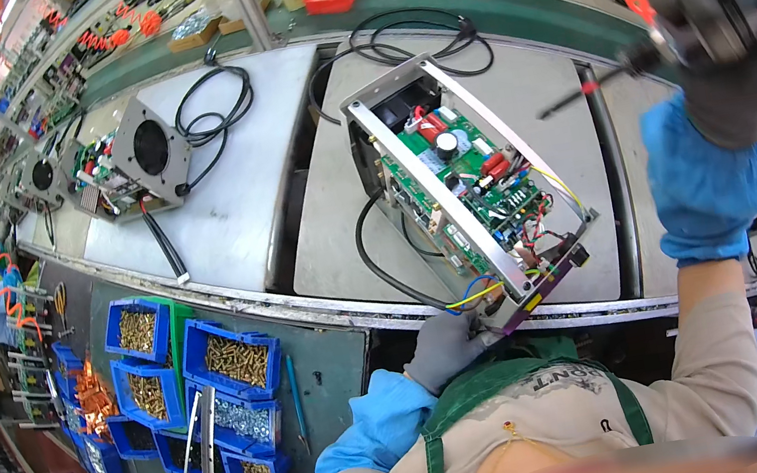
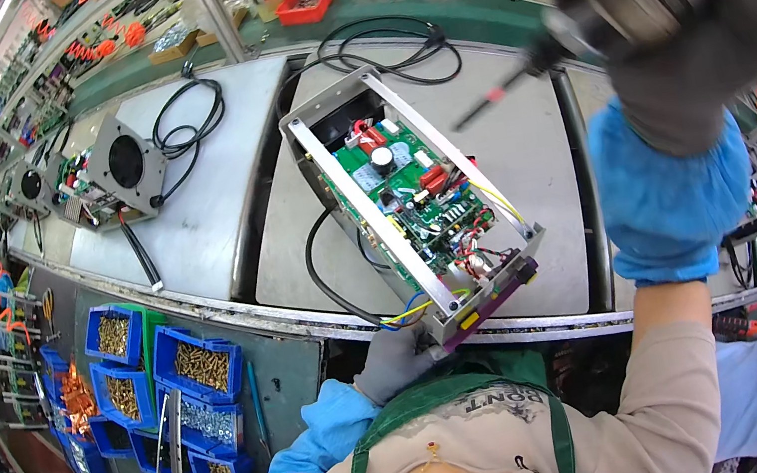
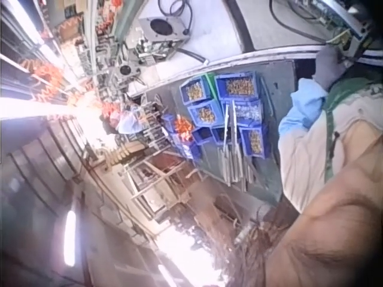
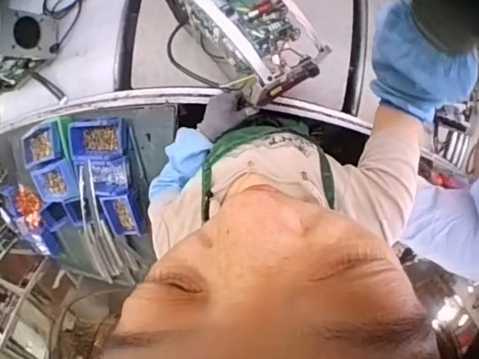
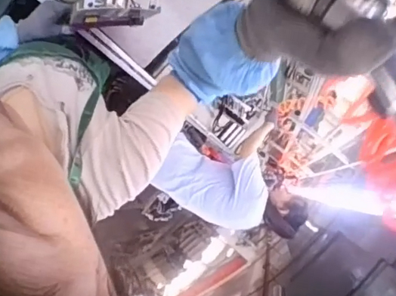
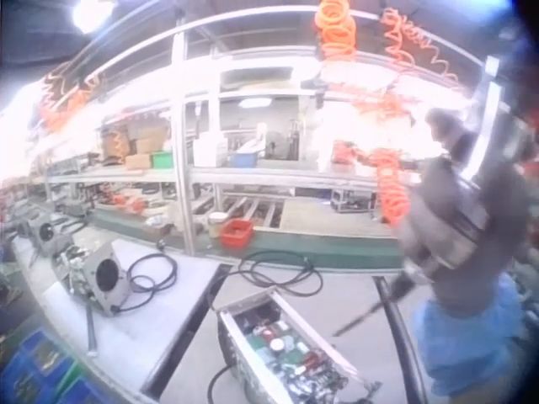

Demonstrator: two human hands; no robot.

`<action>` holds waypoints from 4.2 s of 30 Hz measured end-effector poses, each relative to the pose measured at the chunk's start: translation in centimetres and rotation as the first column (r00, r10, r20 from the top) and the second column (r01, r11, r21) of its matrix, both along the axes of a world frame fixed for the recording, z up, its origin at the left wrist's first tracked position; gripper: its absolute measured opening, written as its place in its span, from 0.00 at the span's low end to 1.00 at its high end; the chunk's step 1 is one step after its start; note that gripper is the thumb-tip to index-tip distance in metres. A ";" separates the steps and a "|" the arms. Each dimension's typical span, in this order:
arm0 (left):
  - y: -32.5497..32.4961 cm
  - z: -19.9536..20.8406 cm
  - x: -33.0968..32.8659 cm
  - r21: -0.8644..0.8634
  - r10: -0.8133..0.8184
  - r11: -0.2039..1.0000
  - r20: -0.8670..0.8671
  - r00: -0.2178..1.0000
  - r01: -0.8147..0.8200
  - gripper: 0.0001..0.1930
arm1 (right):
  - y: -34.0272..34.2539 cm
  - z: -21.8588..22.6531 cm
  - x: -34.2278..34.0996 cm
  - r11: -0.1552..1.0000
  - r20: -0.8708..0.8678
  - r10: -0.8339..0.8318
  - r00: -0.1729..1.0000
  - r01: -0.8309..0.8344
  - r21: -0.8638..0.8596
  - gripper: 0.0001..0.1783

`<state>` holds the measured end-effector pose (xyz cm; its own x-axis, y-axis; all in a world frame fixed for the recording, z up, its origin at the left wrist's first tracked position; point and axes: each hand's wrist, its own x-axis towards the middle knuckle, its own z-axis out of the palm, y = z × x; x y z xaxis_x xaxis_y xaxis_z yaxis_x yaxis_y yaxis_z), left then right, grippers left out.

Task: Assembling electronic components using an electric screwdriver and hand tools on a production line.

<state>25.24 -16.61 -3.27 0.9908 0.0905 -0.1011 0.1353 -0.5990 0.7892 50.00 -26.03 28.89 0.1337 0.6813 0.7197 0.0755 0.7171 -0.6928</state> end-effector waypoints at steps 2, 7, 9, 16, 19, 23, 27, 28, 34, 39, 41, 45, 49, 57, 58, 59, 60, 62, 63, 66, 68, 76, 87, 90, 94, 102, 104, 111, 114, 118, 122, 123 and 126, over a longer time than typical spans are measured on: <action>-0.7 0.2 0.9 -0.043 0.013 0.999 -0.005 1.000 -0.013 0.22 | -4.1 -1.4 -0.7 0.928 0.157 -0.371 0.915 0.359 0.100 0.37; -4.2 0.5 6.4 -0.002 0.013 1.000 0.020 1.000 -0.013 0.23 | -11.9 -3.2 -2.2 0.898 0.301 -0.440 0.846 0.405 0.173 0.39; -6.7 -1.6 10.3 -0.306 0.083 0.951 0.130 0.988 -0.040 0.27 | -13.7 -3.7 -3.0 0.870 0.303 -0.492 0.816 0.450 0.200 0.40; -7.2 0.0 17.1 -0.288 -0.041 0.958 -0.091 0.995 0.013 0.29 | -16.0 -6.6 -6.2 0.821 0.213 -0.560 0.801 0.503 0.269 0.38; -3.7 -2.5 14.1 -0.068 -0.255 0.962 0.122 0.959 0.265 0.24 | -16.9 -8.3 -6.2 0.871 0.164 -0.475 0.865 0.435 0.228 0.35; 6.9 -3.9 5.9 0.027 0.521 0.842 0.214 0.826 -0.538 0.18 | -15.0 -13.5 -8.8 0.785 -0.218 -0.612 0.760 0.618 -0.050 0.30; 15.7 -6.7 -1.1 0.475 0.605 0.546 0.346 0.717 -0.690 0.18 | -13.8 -18.3 -7.5 0.882 -0.326 -0.383 0.864 0.238 -0.406 0.26; 16.4 -7.0 -1.0 0.430 0.669 0.594 0.206 0.714 -0.680 0.17 | -12.4 -19.0 -7.6 0.902 -0.459 -0.302 0.836 0.095 -0.420 0.26; 16.0 -3.3 -0.2 0.176 0.720 0.682 0.008 0.694 -0.709 0.18 | -11.8 -20.5 -9.0 0.633 -0.256 -0.428 0.867 0.085 -0.770 0.31; 16.6 -3.9 -0.5 0.129 0.726 0.676 0.053 0.685 -0.726 0.19 | -11.5 -21.0 -10.4 0.618 -0.294 -0.426 0.856 0.038 -0.785 0.28; 16.5 -3.3 -0.8 0.074 0.724 0.689 -0.026 0.689 -0.721 0.19 | -10.8 -21.3 -10.6 0.612 -0.311 -0.408 0.858 0.004 -0.791 0.29; 16.4 -3.0 -0.9 0.078 0.708 0.707 -0.081 0.702 -0.703 0.21 | -9.3 -21.8 -11.2 0.604 -0.294 -0.378 0.878 -0.007 -0.797 0.29; 16.0 -3.0 -0.3 0.063 0.661 0.751 -0.086 0.746 -0.658 0.21 | -8.3 -22.3 -11.3 0.628 -0.338 -0.355 0.872 -0.045 -0.777 0.30; 17.7 0.0 9.2 0.229 0.425 0.854 0.210 0.881 -0.467 0.21 | -8.4 -23.9 -9.7 0.628 -0.428 -0.449 0.784 -0.064 -0.776 0.31; 18.8 -0.1 11.7 0.274 0.394 0.843 0.269 0.879 -0.462 0.21 | -8.9 -25.1 -9.4 0.685 -0.513 -0.406 0.756 -0.119 -0.718 0.31; 19.1 0.4 14.6 0.269 0.353 0.857 0.316 0.881 -0.440 0.20 | -9.4 -25.6 -9.1 0.698 -0.518 -0.411 0.750 -0.106 -0.708 0.32; 19.4 0.9 17.2 0.269 0.315 0.866 0.363 0.877 -0.422 0.20 | -9.8 -26.1 -8.8 0.713 -0.527 -0.409 0.744 -0.100 -0.694 0.32; 21.0 -0.2 22.4 0.349 0.228 0.857 0.404 0.886 -0.380 0.19 | -11.0 -27.0 -8.4 0.769 -0.623 -0.374 0.687 -0.146 -0.623 0.32; 21.7 -0.9 25.2 0.425 0.134 0.840 0.436 0.890 -0.336 0.19 | -11.7 -26.6 -8.1 0.727 -0.556 -0.430 0.711 -0.093 -0.681 0.32; 22.6 -3.2 33.6 0.572 0.091 0.775 0.320 0.943 -0.269 0.22 | -12.6 -26.6 -6.1 0.850 -0.441 -0.324 0.837 0.052 -0.524 0.30; 23.1 -5.0 37.7 0.688 0.047 0.697 0.237 0.970 -0.202 0.23 | -13.0 -26.0 -5.2 0.865 -0.438 -0.316 0.842 0.065 -0.498 0.29; 23.4 -1.7 45.1 0.772 0.198 0.631 -0.255 0.947 0.075 0.20 | -13.5 -26.8 -4.9 0.898 -0.525 -0.433 0.733 0.302 -0.319 0.29; 12.8 9.0 47.2 0.476 -0.233 0.878 0.348 0.908 0.043 0.21 | -13.9 -28.7 -5.1 0.960 -0.549 -0.246 0.799 0.124 -0.249 0.31; 13.0 6.2 48.4 0.293 -0.628 0.765 0.139 0.766 0.574 0.29 | -14.7 -28.0 -5.5 0.941 -0.529 -0.313 0.789 0.180 -0.287 0.31; 13.8 3.7 44.0 0.007 -0.615 0.766 -0.283 0.736 0.643 0.30 | -14.1 -28.4 -6.6 0.923 -0.619 -0.359 0.699 0.169 -0.345 0.32; 23.1 -4.3 32.2 -0.161 -0.003 0.986 0.255 0.967 0.045 0.22 | -10.4 -28.2 -9.0 0.931 -0.694 -0.327 0.642 0.094 -0.352 0.29; 25.5 -1.3 25.8 -0.212 0.217 0.956 0.039 0.975 -0.204 0.22 | -9.9 -28.5 -9.6 0.891 -0.641 -0.405 0.652 0.123 -0.438 0.30; 45.0 -6.5 8.0 0.000 0.945 0.126 0.305 0.120 -0.992 0.26 | -5.1 -28.2 -12.0 0.325 -0.219 -0.796 0.564 0.092 -0.941 0.30; 53.0 -8.0 1.3 -0.272 0.964 0.031 0.261 -0.042 -0.962 0.35 | -4.6 -29.9 -12.4 0.227 -0.092 -0.822 0.563 0.175 -0.958 0.29; 61.7 -9.9 -11.5 0.169 0.857 0.254 0.416 0.303 -0.952 0.29 | -4.4 -31.6 -11.7 0.072 0.328 -0.587 0.740 0.452 -0.889 0.31; 51.1 -5.2 1.7 -0.441 0.988 0.154 0.078 0.133 -0.884 0.33 | -5.1 -28.6 -12.8 -0.052 0.434 -0.567 0.700 0.496 -0.867 0.33; 50.6 -5.2 1.0 -0.400 0.974 0.225 0.062 0.219 -0.888 0.35 | -5.0 -28.3 -13.2 0.001 0.431 -0.495 0.755 0.497 -0.868 0.32; 47.1 -5.4 0.7 -0.321 0.930 0.333 0.268 0.253 -0.887 0.34 | -5.1 -28.1 -14.2 0.087 0.465 -0.402 0.789 0.538 -0.838 0.33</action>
